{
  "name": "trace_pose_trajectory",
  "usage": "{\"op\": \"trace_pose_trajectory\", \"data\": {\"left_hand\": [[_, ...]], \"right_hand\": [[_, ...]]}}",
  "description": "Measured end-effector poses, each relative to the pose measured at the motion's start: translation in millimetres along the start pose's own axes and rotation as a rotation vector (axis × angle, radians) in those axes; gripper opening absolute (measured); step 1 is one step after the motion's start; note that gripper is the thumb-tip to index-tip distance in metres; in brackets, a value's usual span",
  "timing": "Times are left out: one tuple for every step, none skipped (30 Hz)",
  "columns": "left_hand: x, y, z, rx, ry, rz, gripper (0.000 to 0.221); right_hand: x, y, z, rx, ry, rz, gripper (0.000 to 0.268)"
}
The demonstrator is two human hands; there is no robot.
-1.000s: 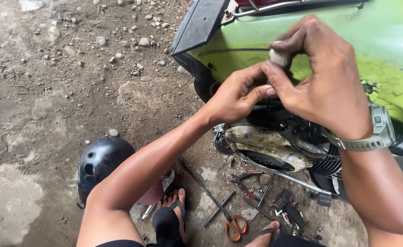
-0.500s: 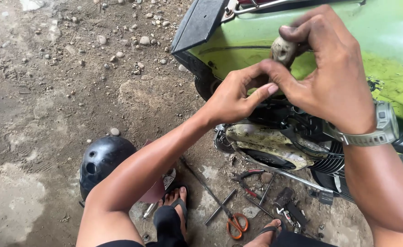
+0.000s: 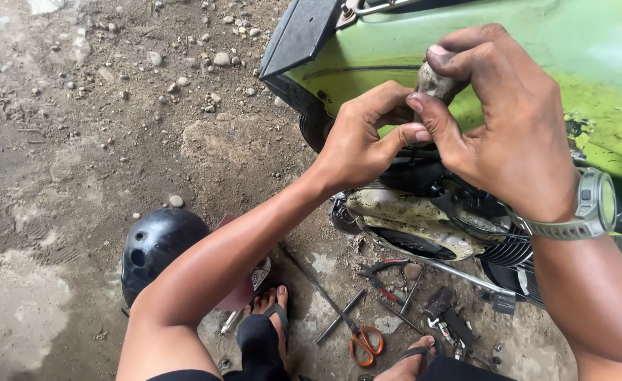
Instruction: Servicing the spark plug and inspecting electrical connections on a vintage scooter engine.
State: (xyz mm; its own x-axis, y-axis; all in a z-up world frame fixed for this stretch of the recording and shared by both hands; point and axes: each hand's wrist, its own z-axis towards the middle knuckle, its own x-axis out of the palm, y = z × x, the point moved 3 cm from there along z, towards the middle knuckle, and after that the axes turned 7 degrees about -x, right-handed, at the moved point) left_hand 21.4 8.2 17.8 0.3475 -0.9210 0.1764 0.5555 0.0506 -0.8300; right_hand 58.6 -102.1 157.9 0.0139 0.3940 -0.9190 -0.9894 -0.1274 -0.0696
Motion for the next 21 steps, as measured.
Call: {"op": "trace_pose_trajectory", "data": {"left_hand": [[1, 1, -1, 0.025, 0.013, -0.033, 0.019], [0, 2, -4, 0.021, 0.011, -0.034, 0.019], [-1, 2, -5, 0.024, 0.024, -0.029, 0.017], [-2, 2, -6, 0.026, 0.037, -0.024, 0.014], [1, 1, -6, 0.024, 0.039, -0.027, 0.014], [2, 0, -7, -0.008, 0.014, -0.018, 0.020], [1, -1, -6, -0.035, -0.016, -0.003, 0.026], [1, -3, -5, -0.031, -0.019, 0.000, 0.026], [2, -4, -7, -0.025, -0.051, 0.018, 0.026], [3, -6, -8, -0.019, -0.083, 0.037, 0.027], [3, -7, -8, -0.022, -0.083, 0.035, 0.027], [3, -10, -9, -0.009, -0.100, 0.056, 0.029], [3, -12, -8, 0.005, -0.115, 0.080, 0.031], [5, -12, -8, 0.003, -0.113, 0.081, 0.031], [6, -12, -8, 0.004, -0.117, 0.072, 0.031], [7, -12, -7, 0.005, -0.122, 0.062, 0.032], [7, -12, -8, 0.003, -0.121, 0.061, 0.032], [7, -11, -8, 0.007, -0.123, 0.065, 0.033], [7, -11, -8, 0.012, -0.124, 0.069, 0.035], [8, -10, -8, 0.011, -0.124, 0.070, 0.035], [8, -10, -10, -0.004, -0.109, 0.045, 0.031]], "right_hand": [[1, 2, -1, -0.012, -0.014, -0.014, 0.030], [1, 4, -1, -0.011, -0.010, -0.011, 0.030], [1, 7, 0, -0.020, 0.016, -0.036, 0.031], [1, 9, 1, -0.029, 0.042, -0.061, 0.033], [2, 7, 1, -0.026, 0.044, -0.062, 0.033], [2, 5, 2, -0.021, 0.066, -0.037, 0.031], [3, 3, 4, -0.024, 0.084, -0.013, 0.029], [3, 1, 5, -0.029, 0.082, -0.013, 0.029], [3, 0, 4, -0.027, 0.098, -0.008, 0.028], [3, -1, 2, -0.025, 0.114, -0.003, 0.028], [2, -1, 1, -0.023, 0.116, -0.001, 0.028], [1, -1, 0, -0.013, 0.124, 0.013, 0.028], [0, -1, -1, -0.002, 0.127, 0.026, 0.028], [0, -1, -3, 0.000, 0.125, 0.027, 0.028], [-1, -1, -5, 0.004, 0.113, 0.037, 0.028], [-1, 0, -6, 0.008, 0.100, 0.046, 0.028], [-1, -1, -7, 0.010, 0.101, 0.048, 0.028], [-2, -1, -7, 0.007, 0.095, 0.044, 0.029], [-2, -1, -7, 0.003, 0.088, 0.040, 0.030], [-3, 0, -8, 0.004, 0.088, 0.041, 0.030], [-4, 1, -9, -0.006, 0.072, 0.024, 0.028]]}}
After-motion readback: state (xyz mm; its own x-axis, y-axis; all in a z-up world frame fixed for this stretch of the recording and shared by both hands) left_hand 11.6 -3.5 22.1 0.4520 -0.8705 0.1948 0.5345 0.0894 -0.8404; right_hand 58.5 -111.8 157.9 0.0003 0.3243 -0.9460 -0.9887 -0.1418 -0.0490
